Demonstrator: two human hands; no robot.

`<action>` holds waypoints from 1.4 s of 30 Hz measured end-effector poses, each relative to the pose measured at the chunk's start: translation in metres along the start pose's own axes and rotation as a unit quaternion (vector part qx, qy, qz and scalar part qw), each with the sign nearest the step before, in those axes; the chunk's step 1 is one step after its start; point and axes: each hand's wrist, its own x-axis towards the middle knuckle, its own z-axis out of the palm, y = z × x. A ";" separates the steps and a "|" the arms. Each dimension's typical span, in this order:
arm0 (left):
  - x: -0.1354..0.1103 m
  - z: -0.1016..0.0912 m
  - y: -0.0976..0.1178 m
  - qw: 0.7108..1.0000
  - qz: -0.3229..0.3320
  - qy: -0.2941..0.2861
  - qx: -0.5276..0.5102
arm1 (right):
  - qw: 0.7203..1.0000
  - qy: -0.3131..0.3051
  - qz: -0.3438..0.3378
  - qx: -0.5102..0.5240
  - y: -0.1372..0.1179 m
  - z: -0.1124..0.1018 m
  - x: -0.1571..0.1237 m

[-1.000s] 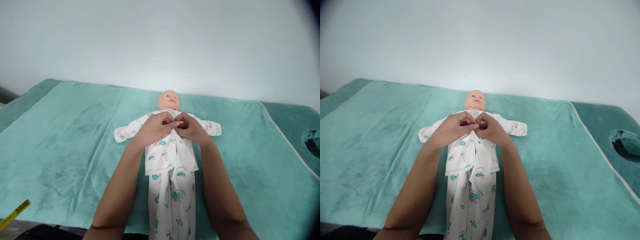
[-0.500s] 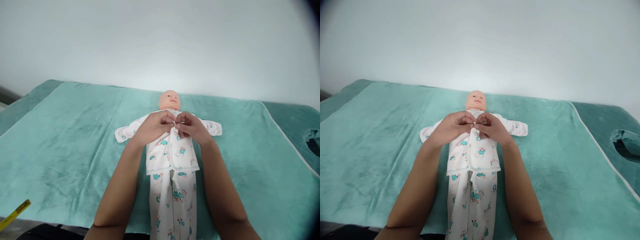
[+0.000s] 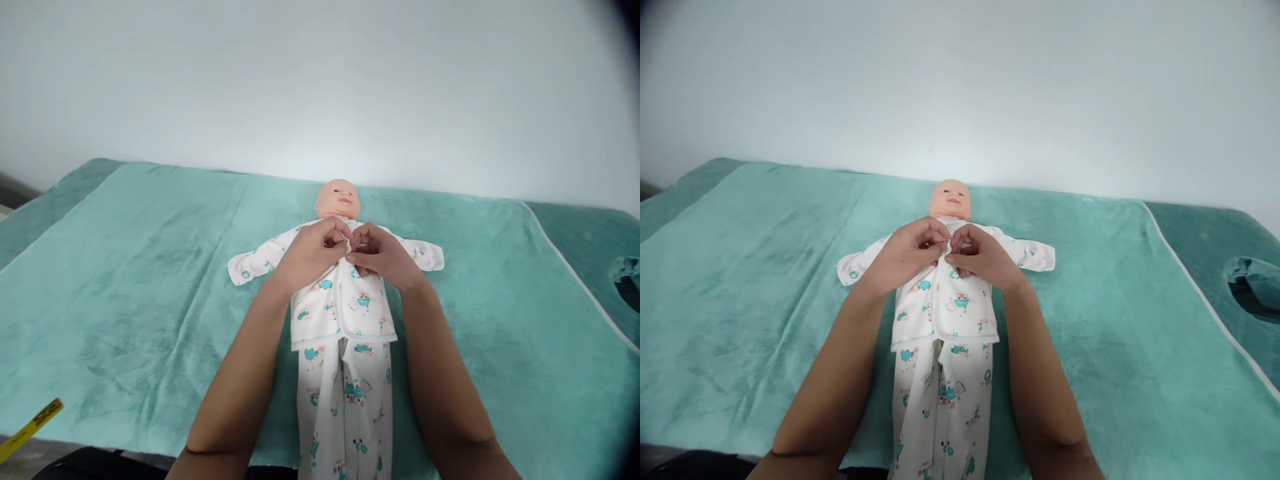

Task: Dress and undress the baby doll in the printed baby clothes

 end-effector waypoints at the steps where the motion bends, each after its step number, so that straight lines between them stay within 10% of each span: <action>1: 0.000 0.000 0.001 1.000 0.003 0.000 -0.003 | 1.000 -0.002 0.003 0.000 0.000 -0.001 0.000; 13: 0.001 -0.003 -0.005 0.996 0.025 -0.036 -0.072 | 1.000 -0.012 -0.019 -0.010 0.002 -0.006 -0.001; 21: -0.007 -0.018 0.011 0.985 0.009 -0.054 0.161 | 1.000 0.008 0.005 -0.022 0.003 -0.006 0.000; 32: -0.013 -0.029 0.016 0.974 0.020 -0.107 0.198 | 0.990 0.047 0.006 -0.130 -0.009 -0.003 -0.005; 42: -0.032 -0.021 0.020 0.950 0.034 -0.186 0.247 | 0.854 -0.001 0.035 -0.519 -0.052 0.048 -0.052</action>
